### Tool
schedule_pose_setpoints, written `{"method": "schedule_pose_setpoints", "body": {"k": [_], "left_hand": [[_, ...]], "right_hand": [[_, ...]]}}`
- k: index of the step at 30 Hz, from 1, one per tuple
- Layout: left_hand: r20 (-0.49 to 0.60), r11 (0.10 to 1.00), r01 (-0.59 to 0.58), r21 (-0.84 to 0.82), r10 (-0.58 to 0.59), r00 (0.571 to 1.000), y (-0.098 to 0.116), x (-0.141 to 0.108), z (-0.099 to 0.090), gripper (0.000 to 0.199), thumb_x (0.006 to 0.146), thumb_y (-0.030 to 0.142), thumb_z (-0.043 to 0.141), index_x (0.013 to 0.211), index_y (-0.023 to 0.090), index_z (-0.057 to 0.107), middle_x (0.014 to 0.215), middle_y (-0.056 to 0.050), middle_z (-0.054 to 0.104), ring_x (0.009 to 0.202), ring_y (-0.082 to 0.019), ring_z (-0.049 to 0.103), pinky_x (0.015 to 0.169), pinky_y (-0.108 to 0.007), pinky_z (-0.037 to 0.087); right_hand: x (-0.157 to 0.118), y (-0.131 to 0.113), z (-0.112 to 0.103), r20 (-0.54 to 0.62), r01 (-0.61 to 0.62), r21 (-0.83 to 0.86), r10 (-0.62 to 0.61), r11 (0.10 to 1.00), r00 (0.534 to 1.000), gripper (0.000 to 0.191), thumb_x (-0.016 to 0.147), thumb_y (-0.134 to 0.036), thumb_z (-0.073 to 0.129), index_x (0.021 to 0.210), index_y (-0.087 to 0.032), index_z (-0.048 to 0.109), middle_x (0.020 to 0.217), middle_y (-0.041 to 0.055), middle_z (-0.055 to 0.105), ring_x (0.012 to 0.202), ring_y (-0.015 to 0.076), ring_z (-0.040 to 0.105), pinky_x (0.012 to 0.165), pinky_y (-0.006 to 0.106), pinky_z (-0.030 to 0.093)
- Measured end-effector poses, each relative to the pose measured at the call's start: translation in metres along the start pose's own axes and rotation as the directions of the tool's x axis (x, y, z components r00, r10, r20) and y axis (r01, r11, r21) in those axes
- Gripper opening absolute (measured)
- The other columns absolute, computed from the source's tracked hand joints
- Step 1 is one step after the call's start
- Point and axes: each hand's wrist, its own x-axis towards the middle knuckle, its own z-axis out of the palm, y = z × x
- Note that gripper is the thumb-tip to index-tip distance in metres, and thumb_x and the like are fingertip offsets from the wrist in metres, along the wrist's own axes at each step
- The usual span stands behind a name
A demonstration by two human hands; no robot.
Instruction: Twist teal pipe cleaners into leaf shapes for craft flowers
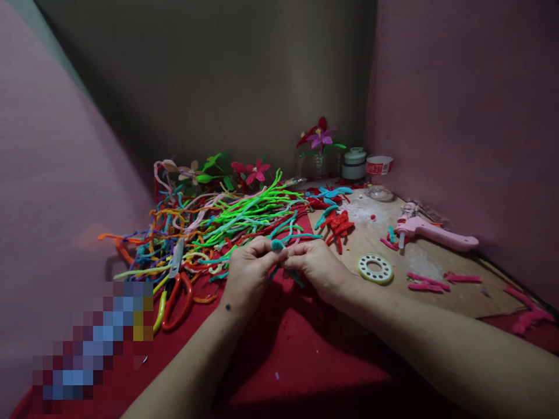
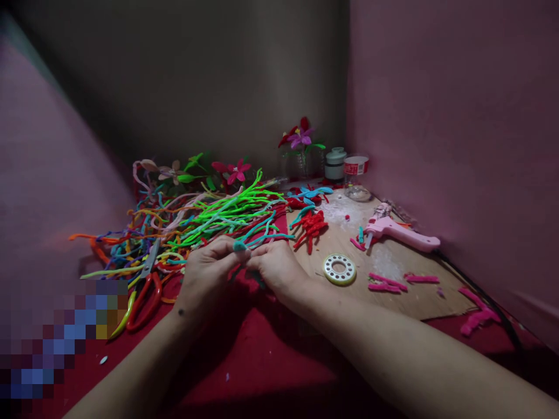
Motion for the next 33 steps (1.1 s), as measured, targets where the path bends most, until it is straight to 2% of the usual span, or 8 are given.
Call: {"method": "schedule_pose_setpoints", "body": {"k": [3, 8, 12, 14, 20, 24, 28, 33], "left_hand": [[-0.050, 0.992, -0.075, 0.101, 0.081, 0.995, 0.001, 0.000, 0.003, 0.015, 0.062, 0.025, 0.067, 0.054, 0.014, 0.059, 0.058, 0.002, 0.052, 0.056, -0.009, 0.046, 0.054, -0.021, 0.036], [-0.033, 0.986, 0.076, -0.145, -0.082, 0.996, 0.003, 0.006, 0.000, 0.019, 0.060, 0.028, 0.069, 0.058, 0.013, 0.057, 0.052, 0.004, 0.050, 0.047, -0.007, 0.042, 0.049, -0.021, 0.035], [-0.159, 0.940, -0.028, -0.339, -0.028, 0.987, 0.004, 0.016, -0.012, 0.017, 0.061, 0.026, 0.067, 0.058, 0.013, 0.058, 0.051, 0.004, 0.048, 0.047, -0.006, 0.042, 0.047, -0.019, 0.035], [-0.166, 0.915, 0.006, -0.404, -0.080, 0.983, 0.003, 0.019, -0.018, 0.016, 0.061, 0.026, 0.067, 0.062, 0.012, 0.060, 0.054, 0.003, 0.051, 0.047, -0.006, 0.043, 0.046, -0.019, 0.036], [0.150, 0.870, 0.355, -0.343, -0.323, 0.935, -0.008, 0.013, -0.015, 0.024, 0.058, 0.018, 0.072, 0.079, 0.013, 0.062, 0.065, 0.000, 0.059, 0.049, -0.005, 0.049, 0.046, -0.017, 0.037], [0.407, 0.827, 0.442, -0.347, -0.291, 0.866, -0.010, 0.006, 0.001, 0.020, 0.066, 0.027, 0.068, 0.078, 0.012, 0.062, 0.060, 0.000, 0.056, 0.046, -0.005, 0.046, 0.043, -0.017, 0.034], [0.443, 0.834, 0.416, -0.363, -0.238, 0.864, -0.009, 0.000, 0.012, 0.020, 0.067, 0.029, 0.067, 0.073, 0.012, 0.058, 0.055, 0.001, 0.053, 0.041, -0.004, 0.043, 0.040, -0.016, 0.031], [0.411, 0.908, 0.343, -0.240, -0.224, 0.883, -0.009, -0.003, 0.016, 0.019, 0.071, 0.030, 0.063, 0.069, 0.013, 0.054, 0.049, 0.004, 0.051, 0.035, -0.003, 0.037, 0.038, -0.017, 0.032]], "right_hand": [[0.000, 0.000, 0.000, -0.005, -0.038, 0.022, 0.038, 0.999, 0.999, 0.008, 0.056, -0.014, 0.055, 0.048, -0.015, 0.055, 0.040, -0.0048, 0.042, 0.035, 0.0058, 0.030, 0.038, 0.023, 0.021], [-0.002, -0.001, 0.003, 0.014, -0.030, -0.006, 0.030, 1.000, 0.999, 0.016, 0.058, -0.015, 0.058, 0.043, -0.016, 0.052, 0.037, -0.0044, 0.043, 0.034, 0.0062, 0.032, 0.038, 0.023, 0.023], [-0.004, 0.000, 0.005, 0.039, -0.079, -0.009, 0.079, 0.997, 0.996, 0.020, 0.059, -0.017, 0.062, 0.042, -0.016, 0.051, 0.037, -0.0048, 0.042, 0.034, 0.0056, 0.032, 0.038, 0.023, 0.022], [-0.002, -0.001, 0.004, 0.026, -0.061, 0.095, 0.059, 0.994, 0.998, 0.018, 0.058, -0.019, 0.065, 0.045, -0.015, 0.053, 0.040, -0.0049, 0.044, 0.037, 0.0056, 0.034, 0.041, 0.023, 0.024], [0.010, -0.008, -0.006, -0.130, 0.094, 0.411, -0.044, 0.907, 0.991, 0.012, 0.057, -0.019, 0.069, 0.057, -0.013, 0.058, 0.052, -0.0029, 0.052, 0.045, 0.0055, 0.040, 0.047, 0.022, 0.030], [0.009, -0.012, -0.006, -0.110, 0.051, 0.484, 0.003, 0.873, 0.994, 0.014, 0.057, -0.019, 0.070, 0.063, -0.013, 0.059, 0.054, -0.0017, 0.055, 0.047, 0.0073, 0.047, 0.048, 0.023, 0.036], [0.008, -0.011, -0.004, -0.055, -0.013, 0.501, 0.047, 0.865, 0.997, 0.018, 0.056, -0.023, 0.071, 0.064, -0.014, 0.057, 0.052, -0.0021, 0.055, 0.040, 0.0070, 0.044, 0.040, 0.022, 0.034], [0.010, -0.006, -0.005, -0.130, 0.027, 0.481, 0.041, 0.876, 0.991, 0.020, 0.054, -0.022, 0.071, 0.055, -0.013, 0.053, 0.050, -0.0002, 0.056, 0.041, 0.0091, 0.050, 0.040, 0.022, 0.037]]}}
